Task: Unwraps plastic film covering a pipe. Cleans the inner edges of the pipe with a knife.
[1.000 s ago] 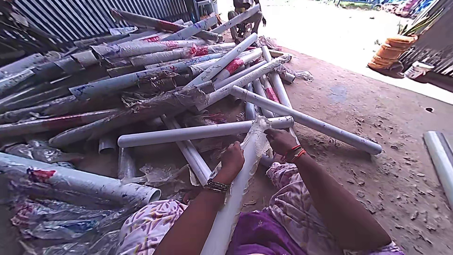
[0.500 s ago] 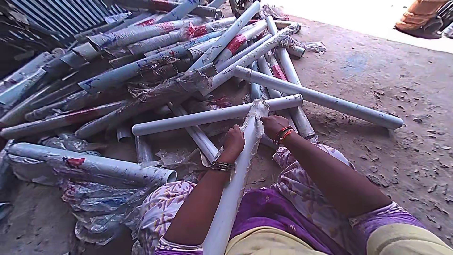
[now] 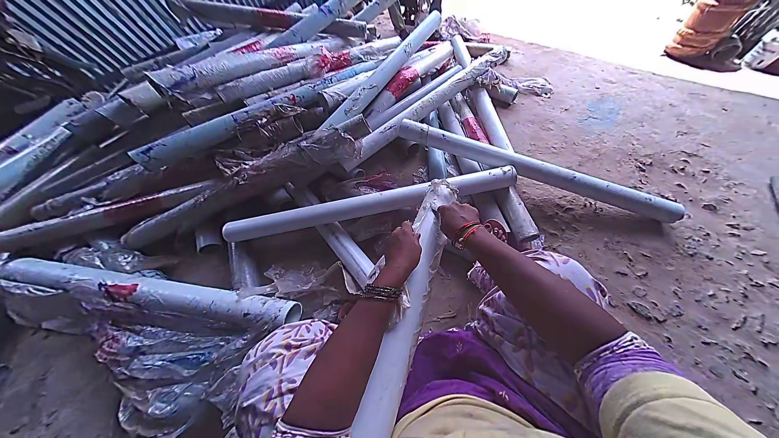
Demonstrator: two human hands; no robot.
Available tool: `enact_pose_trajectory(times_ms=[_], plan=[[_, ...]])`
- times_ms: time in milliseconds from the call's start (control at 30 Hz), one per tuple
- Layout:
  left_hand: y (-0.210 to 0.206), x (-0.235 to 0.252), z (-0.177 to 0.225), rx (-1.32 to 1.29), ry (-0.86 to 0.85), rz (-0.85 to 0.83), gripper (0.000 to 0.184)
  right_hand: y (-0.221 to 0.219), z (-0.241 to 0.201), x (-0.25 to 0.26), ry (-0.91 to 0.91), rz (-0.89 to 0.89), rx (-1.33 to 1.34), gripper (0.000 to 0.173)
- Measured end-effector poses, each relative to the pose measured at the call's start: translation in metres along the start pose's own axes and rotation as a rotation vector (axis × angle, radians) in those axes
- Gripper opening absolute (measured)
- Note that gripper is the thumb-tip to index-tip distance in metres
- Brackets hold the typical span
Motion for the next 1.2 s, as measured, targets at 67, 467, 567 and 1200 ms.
enact_pose_trajectory(times_ms=[67,467,567,1200], plan=[[0.0,0.001,-0.001,0.002,0.008,-0.01,0.038,-0.007,-0.003,0.005,-0.025,-0.013,-0.025,0.029],[0.014,-0.026,0.009,0.009,-0.034,0.084,0.035,0.024,0.078,0.059,-0.017,0.267,0.648,0.031],[0.021,-0.036,0.015,0.015,-0.067,0.116,0.035,0.036,0.082,0.046,-0.022,0.369,0.852,0.033],[0.019,-0.041,-0.006,-0.26,-0.091,0.203,0.039,0.046,0.078,-0.022,0.139,0.205,0.545,0.036]])
Point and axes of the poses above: each hand's wrist, its own x-axis towards the middle knuckle, its own y-axis out of the back of the hand, z = x × y, the point moved 1 cm from there along x, towards the middle knuckle, and after that the axes turned 9 degrees about -z, right-handed, at the moved point
